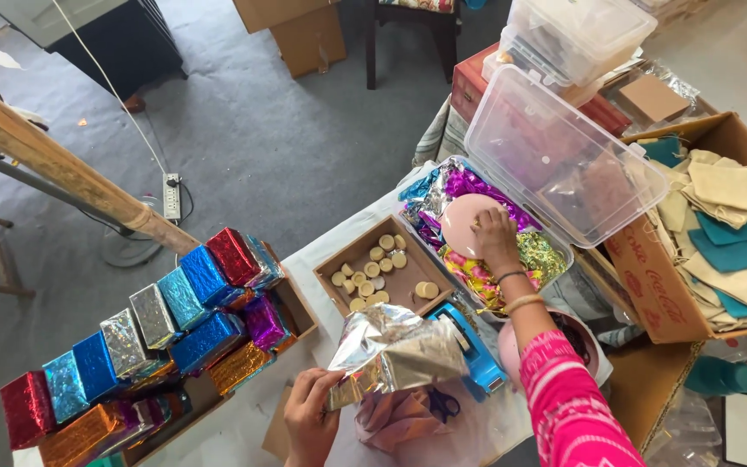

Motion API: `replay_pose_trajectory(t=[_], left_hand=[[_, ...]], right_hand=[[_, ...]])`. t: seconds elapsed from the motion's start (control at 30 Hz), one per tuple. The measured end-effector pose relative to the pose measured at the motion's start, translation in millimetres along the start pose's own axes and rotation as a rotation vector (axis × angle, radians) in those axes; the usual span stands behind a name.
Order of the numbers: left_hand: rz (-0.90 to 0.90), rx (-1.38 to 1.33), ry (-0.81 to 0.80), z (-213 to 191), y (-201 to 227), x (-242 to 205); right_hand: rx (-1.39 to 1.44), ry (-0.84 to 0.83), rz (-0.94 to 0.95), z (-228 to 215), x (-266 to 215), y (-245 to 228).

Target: Wrapping small cardboard boxes and products in decorative foil and securing them with tape and bows.

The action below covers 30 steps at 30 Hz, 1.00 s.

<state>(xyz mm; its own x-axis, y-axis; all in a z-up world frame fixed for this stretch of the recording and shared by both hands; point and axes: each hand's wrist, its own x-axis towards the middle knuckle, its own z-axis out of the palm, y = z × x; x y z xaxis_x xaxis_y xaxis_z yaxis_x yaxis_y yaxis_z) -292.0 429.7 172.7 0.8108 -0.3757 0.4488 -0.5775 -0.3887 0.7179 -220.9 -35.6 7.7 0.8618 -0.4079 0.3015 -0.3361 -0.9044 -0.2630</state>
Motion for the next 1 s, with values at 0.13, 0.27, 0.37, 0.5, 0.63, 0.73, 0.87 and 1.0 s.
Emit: replay_pose_trajectory(t=[0.13,0.27,0.37,0.5,0.63,0.73,0.87,1.0], left_hand=[[-0.05,0.008,-0.022,-1,2,-9],[-0.029,0.007,0.007,2,2,-18],[-0.051,0.008,-0.008,0,4,-21],[-0.089,-0.014,-0.025,-2,4,-26],[-0.161,-0.022,-0.036,-1,-3,-35],[-0.187,-0.048,-0.053,-4,2,-34],[-0.103,-0.028,-0.024,-11,15,-29],[-0.22,0.014,-0.066,-17,16,-26]], right_hand=[[0.131,-0.085,0.142,35,9,16],[0.151,-0.059,0.121,33,7,16],[0.17,-0.086,0.124,38,11,23],[0.209,-0.144,0.137,37,16,31],[0.268,-0.091,0.232,-5,5,13],[0.368,-0.072,0.244,-23,-15,-1],[0.704,-0.066,0.256,-40,-65,-34],[1.242,-0.493,-0.108,-83,-133,-86]])
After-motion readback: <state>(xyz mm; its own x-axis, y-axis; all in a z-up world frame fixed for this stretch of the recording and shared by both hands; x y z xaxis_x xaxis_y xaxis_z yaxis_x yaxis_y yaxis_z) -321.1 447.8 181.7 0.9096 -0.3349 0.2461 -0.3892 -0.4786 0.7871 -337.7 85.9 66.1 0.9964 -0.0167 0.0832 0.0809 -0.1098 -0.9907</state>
